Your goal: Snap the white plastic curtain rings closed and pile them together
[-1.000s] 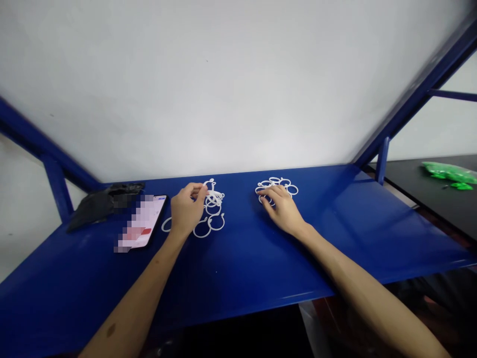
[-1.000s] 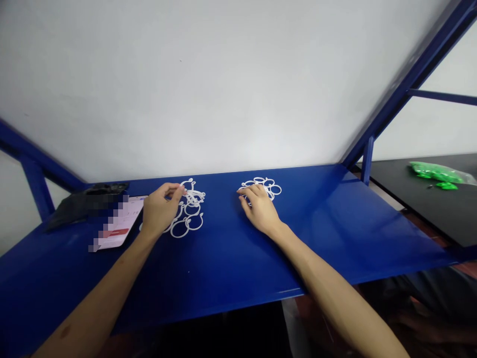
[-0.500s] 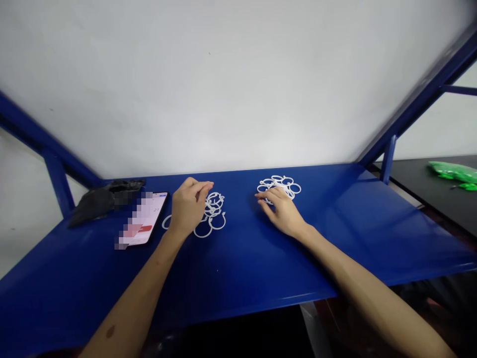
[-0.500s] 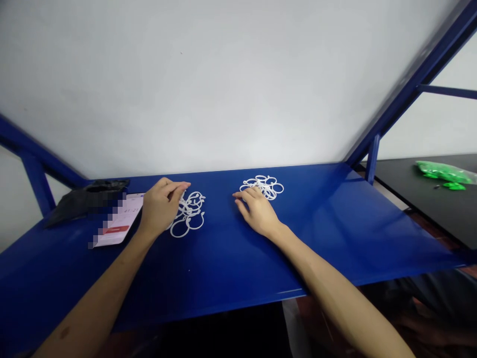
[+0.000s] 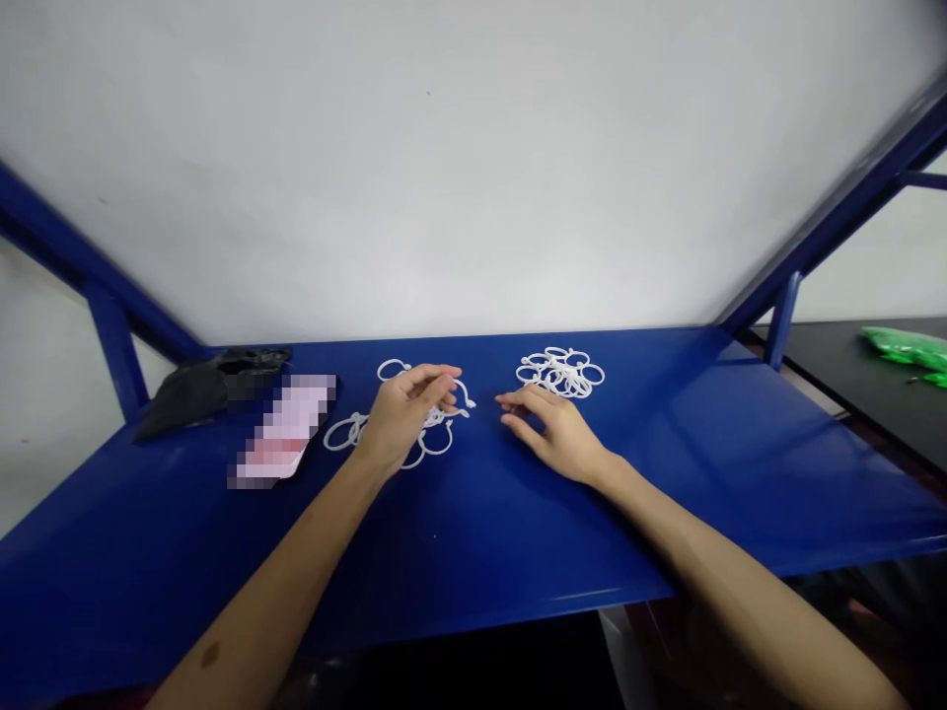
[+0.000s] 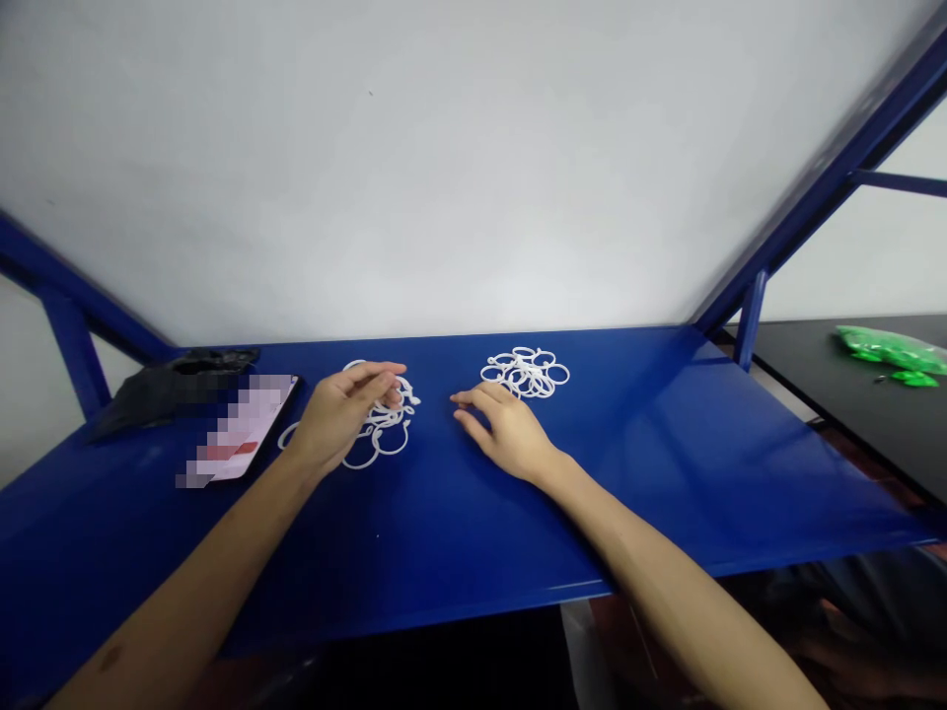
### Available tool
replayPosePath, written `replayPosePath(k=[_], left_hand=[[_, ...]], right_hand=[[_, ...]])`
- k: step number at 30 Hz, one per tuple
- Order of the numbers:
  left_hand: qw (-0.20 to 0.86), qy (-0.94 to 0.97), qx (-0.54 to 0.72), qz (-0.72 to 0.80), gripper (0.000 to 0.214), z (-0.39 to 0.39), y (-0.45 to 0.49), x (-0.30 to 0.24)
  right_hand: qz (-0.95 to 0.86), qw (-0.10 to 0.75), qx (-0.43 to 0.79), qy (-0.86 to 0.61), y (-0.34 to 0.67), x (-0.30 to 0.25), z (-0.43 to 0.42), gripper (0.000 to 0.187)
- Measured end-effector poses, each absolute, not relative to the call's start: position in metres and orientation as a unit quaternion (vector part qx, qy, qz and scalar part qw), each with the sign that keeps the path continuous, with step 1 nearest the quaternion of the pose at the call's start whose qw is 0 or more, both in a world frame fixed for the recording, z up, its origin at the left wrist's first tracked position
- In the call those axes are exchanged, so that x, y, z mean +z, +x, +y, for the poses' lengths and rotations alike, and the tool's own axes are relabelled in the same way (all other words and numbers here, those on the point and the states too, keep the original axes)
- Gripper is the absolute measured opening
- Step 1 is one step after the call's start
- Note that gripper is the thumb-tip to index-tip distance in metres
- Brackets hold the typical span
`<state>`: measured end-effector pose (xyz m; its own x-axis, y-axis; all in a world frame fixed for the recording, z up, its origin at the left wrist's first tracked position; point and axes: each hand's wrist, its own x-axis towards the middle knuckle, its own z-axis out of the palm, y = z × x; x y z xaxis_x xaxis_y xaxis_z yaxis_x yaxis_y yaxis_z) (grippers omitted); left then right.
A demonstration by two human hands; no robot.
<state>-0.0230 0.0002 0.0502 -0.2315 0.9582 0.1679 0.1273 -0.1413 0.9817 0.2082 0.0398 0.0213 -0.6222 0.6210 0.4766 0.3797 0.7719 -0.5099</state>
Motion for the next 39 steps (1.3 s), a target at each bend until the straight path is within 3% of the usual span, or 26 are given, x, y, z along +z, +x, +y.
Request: replayPosePath(k=[5,9,12,16,19,27,32,39], left_hand=[[0.471,0.46,0.575,0.485,0.027,-0.001,-0.004,0.035],[0.514,0.447,0.572,0.456,0.026,-0.003,0.003,0.029],[0.458,0.514,0.52,0.506,0.02,-0.005,0.0,0.026],[0.412,0.592,0.439,0.536,0.019,-0.007,-0.004,0.027],[0.382,0.589,0.458,0.545,0.018,-0.008,-0.001,0.029],[0.124,0.625,0.497,0.589,0.021,-0.011,0.01,0.025],[0.041,0.665,0.506,0.548,0.018,-0.014,0.015,0.022],[0.026,0.709,0.504,0.493,0.019,-0.019,0.017,0.017]], right_hand=[[-0.873,0.35,0.23,-0.251,0.202,0.018,0.032,0.05],[-0.876,0.38,0.204,-0.217,0.2,0.021,0.031,0.024],[-0.867,0.408,0.182,-0.222,0.202,0.027,0.032,0.016],[-0.845,0.409,0.234,-0.253,0.205,0.029,0.034,0.019],[-0.794,0.418,0.326,-0.297,0.204,0.022,0.036,0.024],[-0.689,0.416,0.495,-0.326,0.193,0.019,0.025,0.027],[-0.709,0.426,0.453,-0.332,0.192,0.019,0.02,0.023],[-0.779,0.432,0.311,-0.331,0.197,0.022,0.016,0.023]])
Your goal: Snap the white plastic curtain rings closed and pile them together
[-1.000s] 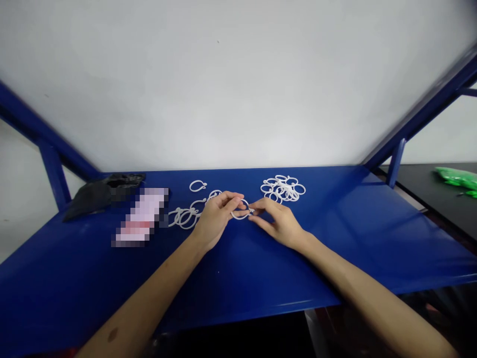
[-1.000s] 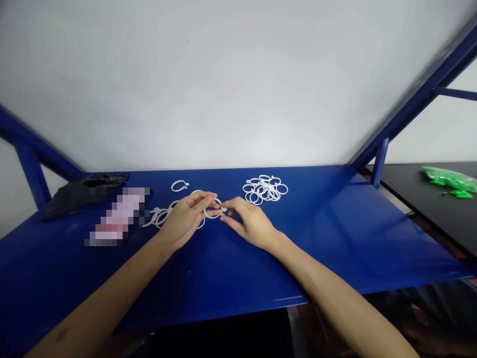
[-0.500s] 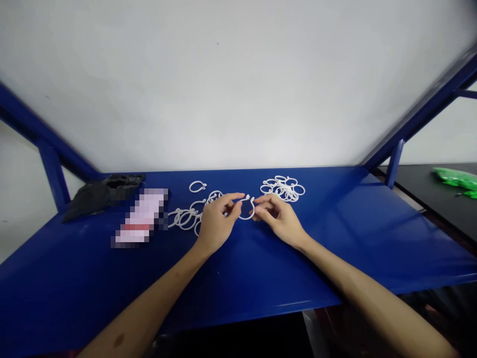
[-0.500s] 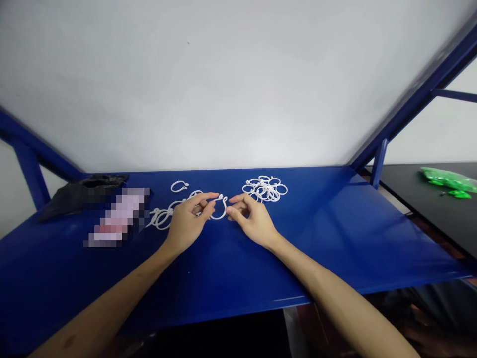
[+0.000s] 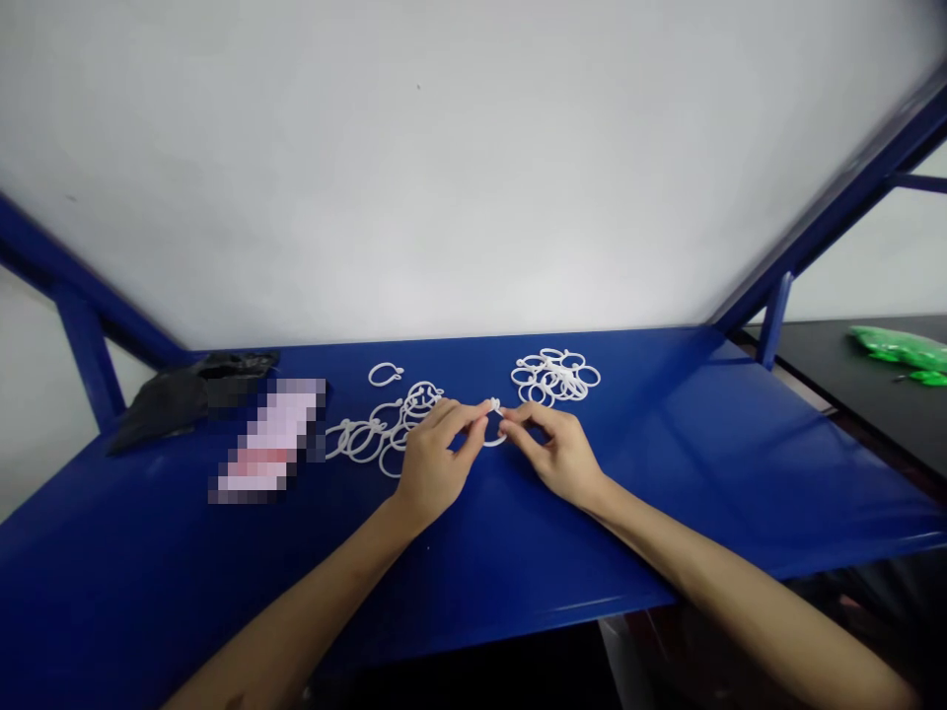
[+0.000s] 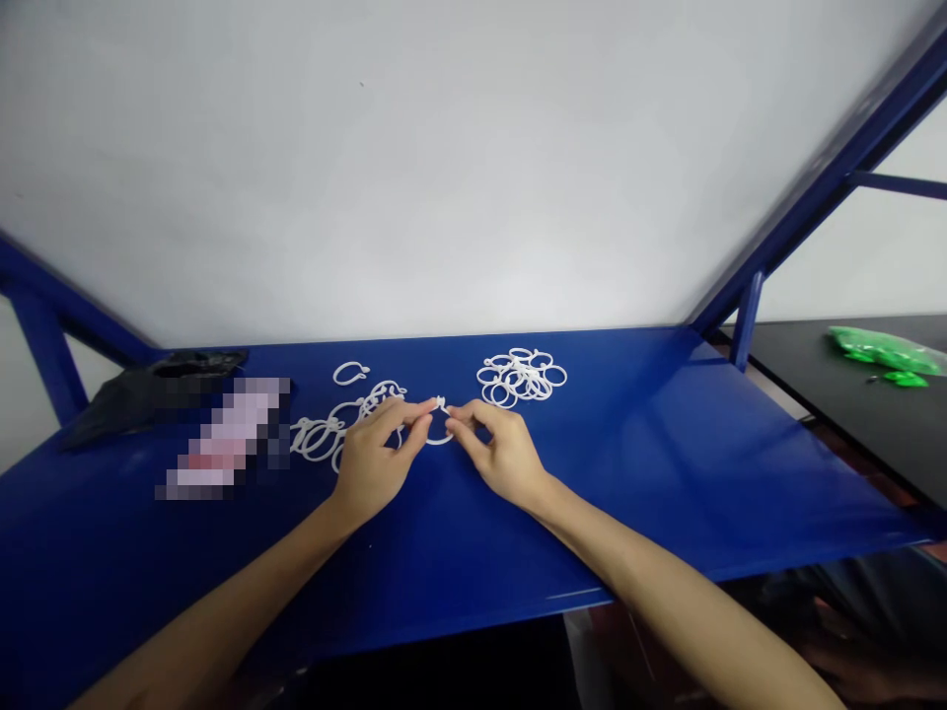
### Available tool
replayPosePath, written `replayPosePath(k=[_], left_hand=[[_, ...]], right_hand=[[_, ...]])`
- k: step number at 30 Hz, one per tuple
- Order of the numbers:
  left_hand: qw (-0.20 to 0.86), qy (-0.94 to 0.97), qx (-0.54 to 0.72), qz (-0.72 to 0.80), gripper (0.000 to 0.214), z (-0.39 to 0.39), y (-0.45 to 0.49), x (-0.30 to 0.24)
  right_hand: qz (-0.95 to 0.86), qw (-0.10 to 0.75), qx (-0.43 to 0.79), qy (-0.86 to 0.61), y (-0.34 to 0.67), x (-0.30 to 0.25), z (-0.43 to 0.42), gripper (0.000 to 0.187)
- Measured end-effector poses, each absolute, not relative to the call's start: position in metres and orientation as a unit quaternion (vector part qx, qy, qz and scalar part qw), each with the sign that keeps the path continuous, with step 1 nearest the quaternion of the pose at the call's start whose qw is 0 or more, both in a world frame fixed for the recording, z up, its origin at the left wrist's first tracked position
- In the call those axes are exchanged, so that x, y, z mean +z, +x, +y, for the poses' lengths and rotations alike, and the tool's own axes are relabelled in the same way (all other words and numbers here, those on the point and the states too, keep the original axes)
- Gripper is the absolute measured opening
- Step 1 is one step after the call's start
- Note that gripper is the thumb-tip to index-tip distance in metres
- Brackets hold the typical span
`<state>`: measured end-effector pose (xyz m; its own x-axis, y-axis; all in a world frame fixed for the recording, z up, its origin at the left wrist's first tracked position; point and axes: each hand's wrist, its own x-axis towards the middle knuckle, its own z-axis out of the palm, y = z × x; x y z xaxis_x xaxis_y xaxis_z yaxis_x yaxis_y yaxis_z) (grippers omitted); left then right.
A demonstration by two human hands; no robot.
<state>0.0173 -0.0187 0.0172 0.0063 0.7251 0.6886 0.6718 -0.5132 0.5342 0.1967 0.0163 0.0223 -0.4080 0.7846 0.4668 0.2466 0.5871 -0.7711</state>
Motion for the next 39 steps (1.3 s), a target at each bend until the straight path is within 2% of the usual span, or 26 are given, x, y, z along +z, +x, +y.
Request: replayPosePath(k=[16,24,32,35,39], left_hand=[[0.01,0.775,0.466,0.427,0.022,-0.018,0.011,0.003],[0.014,0.767,0.453,0.453,0.02,-0.012,0.012,0.016],[0.022,0.78,0.414,0.469,0.027,-0.011,0.011,0.003],[0.014,0.794,0.365,0.487,0.032,-0.007,0.002,0.001],[-0.031,0.784,0.266,0.56,0.035,0.005,-0.026,0.002]], right_hand=[[-0.86,0.404,0.17,-0.262,0.206,0.012,0.018,0.016],[-0.834,0.429,0.153,-0.312,0.199,0.013,0.02,0.01],[-0.85,0.413,0.148,-0.292,0.2,0.009,0.022,0.011],[-0.84,0.429,0.117,-0.31,0.202,0.02,0.028,0.013],[-0.778,0.467,0.024,-0.419,0.228,0.035,0.056,0.02]])
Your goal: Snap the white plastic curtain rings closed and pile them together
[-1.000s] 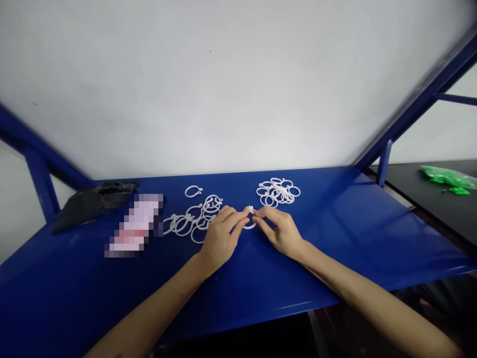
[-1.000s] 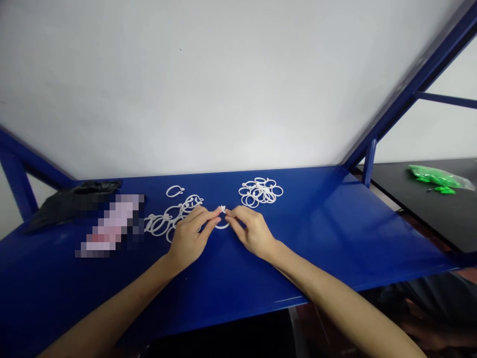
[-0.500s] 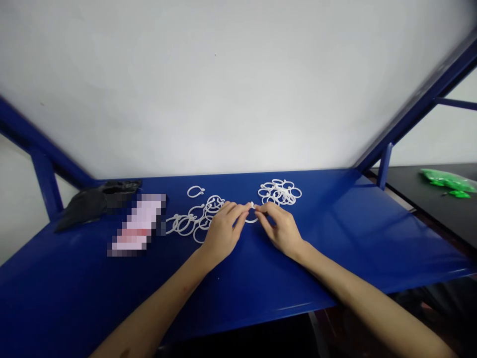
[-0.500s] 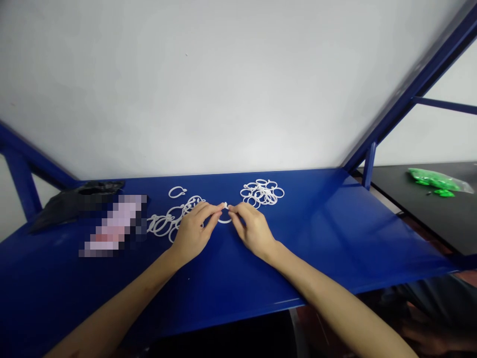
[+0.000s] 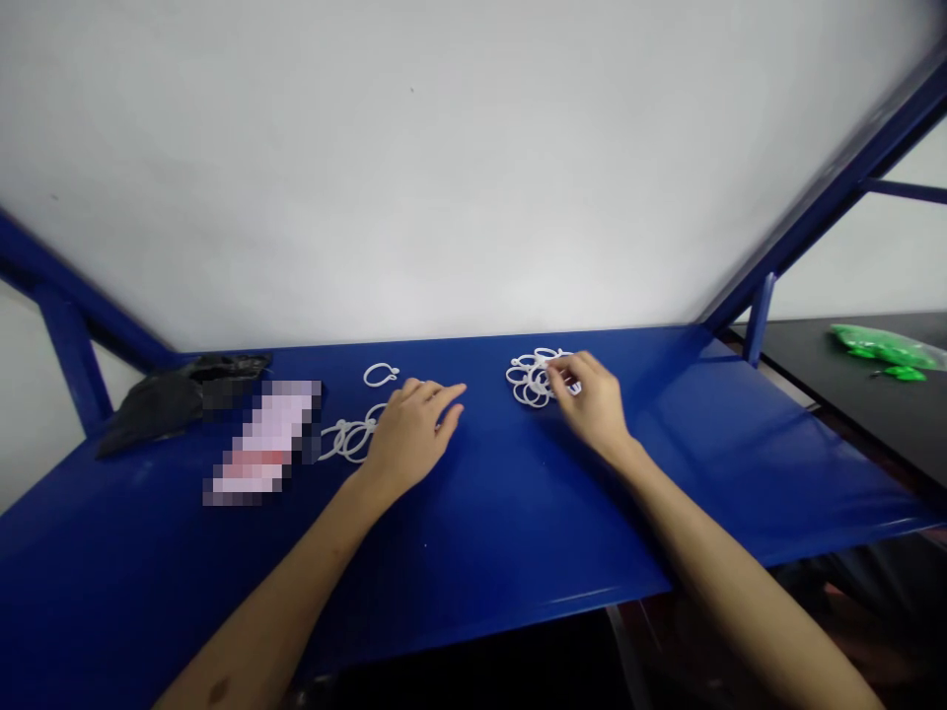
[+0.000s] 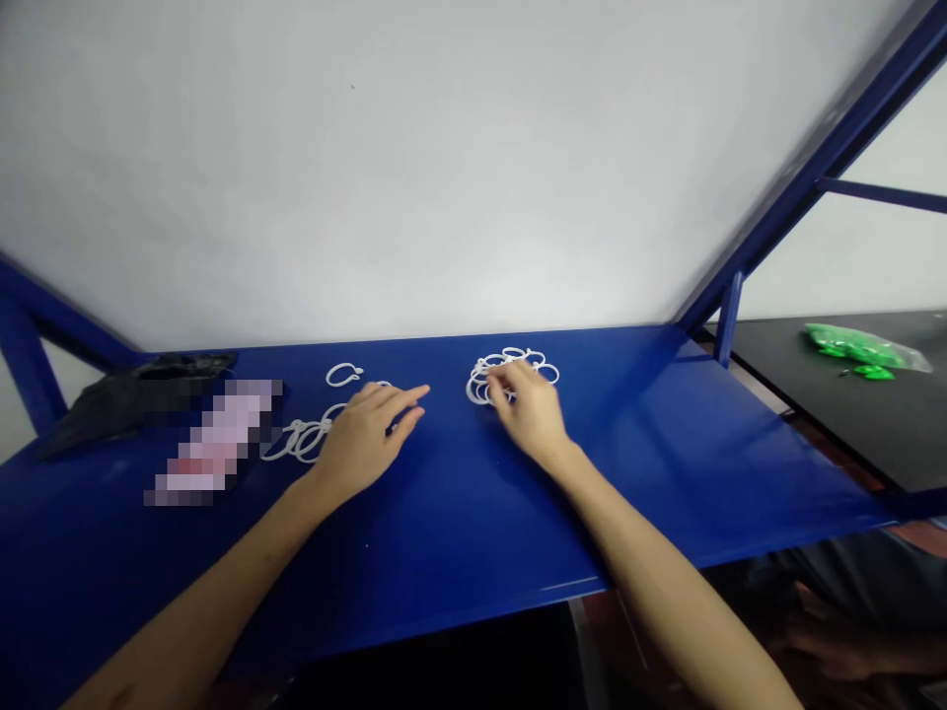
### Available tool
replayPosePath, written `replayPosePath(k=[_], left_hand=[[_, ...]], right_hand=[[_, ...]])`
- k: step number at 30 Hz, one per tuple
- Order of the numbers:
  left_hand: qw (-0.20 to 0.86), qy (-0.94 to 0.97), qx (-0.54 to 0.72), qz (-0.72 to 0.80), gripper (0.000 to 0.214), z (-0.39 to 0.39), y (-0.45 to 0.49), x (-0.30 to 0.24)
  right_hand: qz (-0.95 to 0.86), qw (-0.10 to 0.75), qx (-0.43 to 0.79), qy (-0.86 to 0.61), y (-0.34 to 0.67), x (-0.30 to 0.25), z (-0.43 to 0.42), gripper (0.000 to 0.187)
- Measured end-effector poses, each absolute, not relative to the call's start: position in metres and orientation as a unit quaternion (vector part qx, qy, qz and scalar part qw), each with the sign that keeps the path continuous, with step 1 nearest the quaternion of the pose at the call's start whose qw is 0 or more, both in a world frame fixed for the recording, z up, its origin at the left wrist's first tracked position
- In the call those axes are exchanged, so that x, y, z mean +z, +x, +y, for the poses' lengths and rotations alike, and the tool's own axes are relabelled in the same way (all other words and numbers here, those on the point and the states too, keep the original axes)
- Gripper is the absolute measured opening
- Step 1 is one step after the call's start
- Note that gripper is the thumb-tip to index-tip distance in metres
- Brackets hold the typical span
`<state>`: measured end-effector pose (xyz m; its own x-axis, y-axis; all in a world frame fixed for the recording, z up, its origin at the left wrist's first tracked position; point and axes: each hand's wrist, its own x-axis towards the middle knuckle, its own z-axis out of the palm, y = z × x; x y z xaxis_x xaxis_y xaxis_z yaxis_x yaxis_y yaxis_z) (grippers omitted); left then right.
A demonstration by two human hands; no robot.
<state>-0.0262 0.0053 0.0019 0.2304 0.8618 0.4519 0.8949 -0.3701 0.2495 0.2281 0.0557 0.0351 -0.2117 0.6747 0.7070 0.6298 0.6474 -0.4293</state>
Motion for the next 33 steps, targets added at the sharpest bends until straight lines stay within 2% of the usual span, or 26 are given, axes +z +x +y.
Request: replayPosePath(k=[3,7,11,17,21,26,30,33], left_hand=[[0.06,-0.758,-0.201,-0.617,0.038,0.014,-0.049,0.005],[0.038,-0.739,-0.144,-0.657,0.036,0.018,-0.065,0.011],[0.003,-0.746,-0.138,-0.652,0.036,0.015,-0.067,0.017],[0.003,-0.754,-0.115,-0.647,0.032,0.011,-0.066,0.023],[0.046,-0.734,-0.156,-0.659,0.026,0.013,-0.065,0.024],[0.113,-0.682,-0.265,-0.672,0.017,0.009,-0.061,0.032],[0.127,-0.682,-0.366,-0.62,0.011,0.002,-0.047,0.047],[0.118,-0.72,-0.4,-0.554,0.014,-0.005,-0.029,0.049]], right_hand=[[-0.727,0.446,-0.008,-0.522,0.263,0.029,0.088,0.02],[-0.68,0.395,0.018,-0.617,0.298,0.005,0.124,0.024],[-0.687,0.371,0.057,-0.622,0.302,-0.005,0.134,0.025],[-0.711,0.389,0.001,-0.586,0.296,0.002,0.128,0.024],[-0.733,0.404,-0.027,-0.547,0.29,0.006,0.12,0.024],[-0.781,0.403,-0.016,-0.477,0.261,0.01,0.094,0.023],[-0.829,0.374,0.074,-0.408,0.233,0.014,0.067,0.022],[-0.842,0.355,0.188,-0.359,0.217,0.017,0.048,0.024]])
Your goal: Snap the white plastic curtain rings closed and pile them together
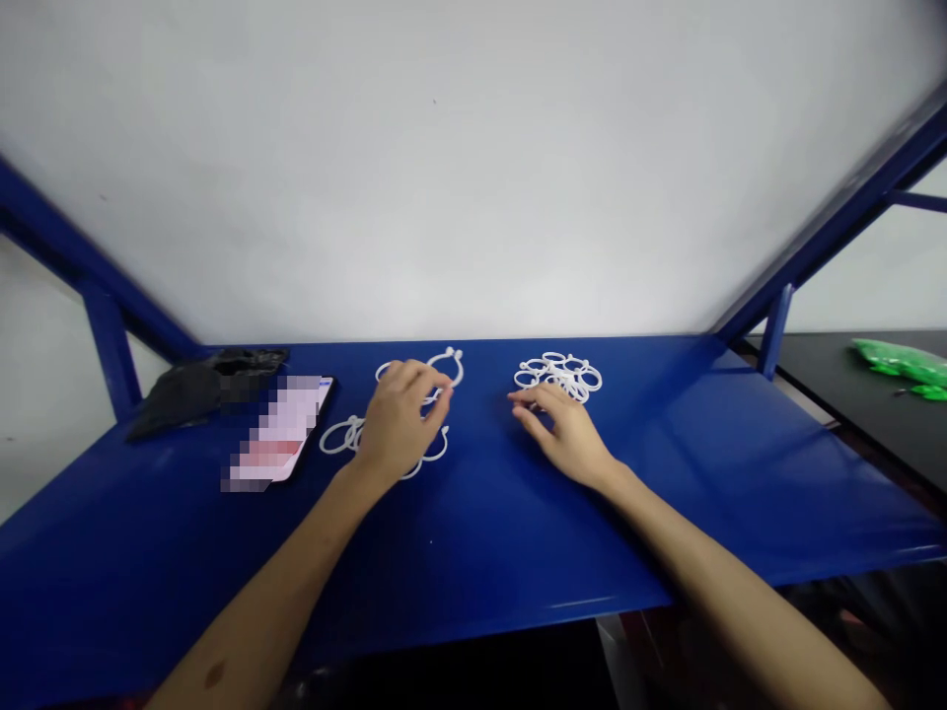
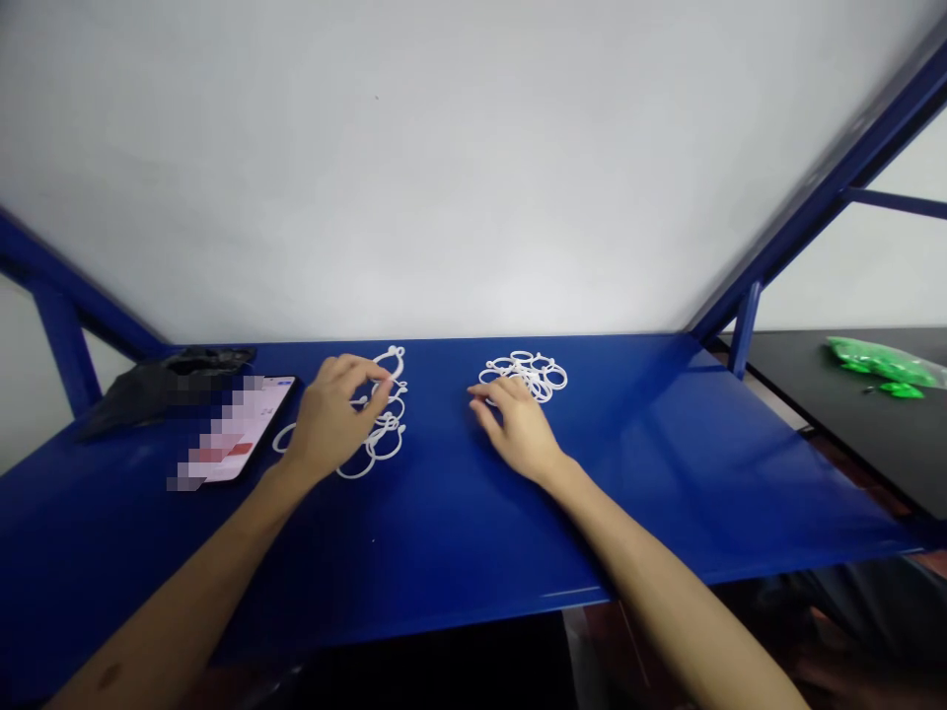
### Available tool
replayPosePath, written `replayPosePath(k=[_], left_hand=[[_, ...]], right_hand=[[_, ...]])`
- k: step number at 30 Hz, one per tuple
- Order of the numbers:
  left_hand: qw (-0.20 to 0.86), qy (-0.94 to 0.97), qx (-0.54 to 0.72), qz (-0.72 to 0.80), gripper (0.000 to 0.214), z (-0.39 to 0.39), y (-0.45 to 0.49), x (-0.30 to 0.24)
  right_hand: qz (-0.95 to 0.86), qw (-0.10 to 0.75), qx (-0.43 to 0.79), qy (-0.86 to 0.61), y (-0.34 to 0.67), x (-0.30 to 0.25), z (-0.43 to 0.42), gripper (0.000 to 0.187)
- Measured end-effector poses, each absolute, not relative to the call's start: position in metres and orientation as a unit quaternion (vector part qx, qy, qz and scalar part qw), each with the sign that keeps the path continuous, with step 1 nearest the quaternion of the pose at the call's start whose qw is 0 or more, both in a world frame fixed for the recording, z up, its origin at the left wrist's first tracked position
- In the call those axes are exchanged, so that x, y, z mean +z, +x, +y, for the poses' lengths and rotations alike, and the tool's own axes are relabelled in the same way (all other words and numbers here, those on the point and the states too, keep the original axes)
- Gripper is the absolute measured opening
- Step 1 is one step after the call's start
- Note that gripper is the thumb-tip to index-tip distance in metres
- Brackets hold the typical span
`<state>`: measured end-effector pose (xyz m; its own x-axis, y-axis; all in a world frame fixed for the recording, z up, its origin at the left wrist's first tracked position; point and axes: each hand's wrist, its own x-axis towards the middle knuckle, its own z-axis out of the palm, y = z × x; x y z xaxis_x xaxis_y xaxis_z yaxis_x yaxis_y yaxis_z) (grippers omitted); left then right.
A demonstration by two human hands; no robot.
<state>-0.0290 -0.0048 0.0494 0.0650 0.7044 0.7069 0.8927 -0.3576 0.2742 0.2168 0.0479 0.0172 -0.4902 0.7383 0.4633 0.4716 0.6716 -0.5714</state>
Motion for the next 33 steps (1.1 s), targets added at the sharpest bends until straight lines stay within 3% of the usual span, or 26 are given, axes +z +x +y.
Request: replayPosePath(k=[4,7,13,19,33], left_hand=[[0.096,-0.814,-0.344,-0.458,0.016,-0.013,-0.003,0.034],[0.066,-0.833,-0.331,-0.439,0.015,-0.016,0.008,0.019],[-0.028,-0.739,-0.446,-0.505,0.011,-0.017,0.011,0.016],[-0.11,-0.709,-0.453,-0.528,0.01,-0.011,0.009,0.011],[-0.032,-0.799,-0.369,-0.473,0.022,-0.016,0.005,0.006]], right_hand=[[-0.795,0.362,0.352,-0.336,0.205,0.018,0.032,0.027],[-0.767,0.374,0.392,-0.343,0.2,0.017,0.03,0.018],[-0.791,0.372,0.33,-0.357,0.201,0.02,0.03,0.012],[-0.833,0.374,0.26,-0.316,0.203,0.018,0.028,0.017],[-0.879,0.333,0.202,-0.275,0.203,0.014,0.021,0.025]])
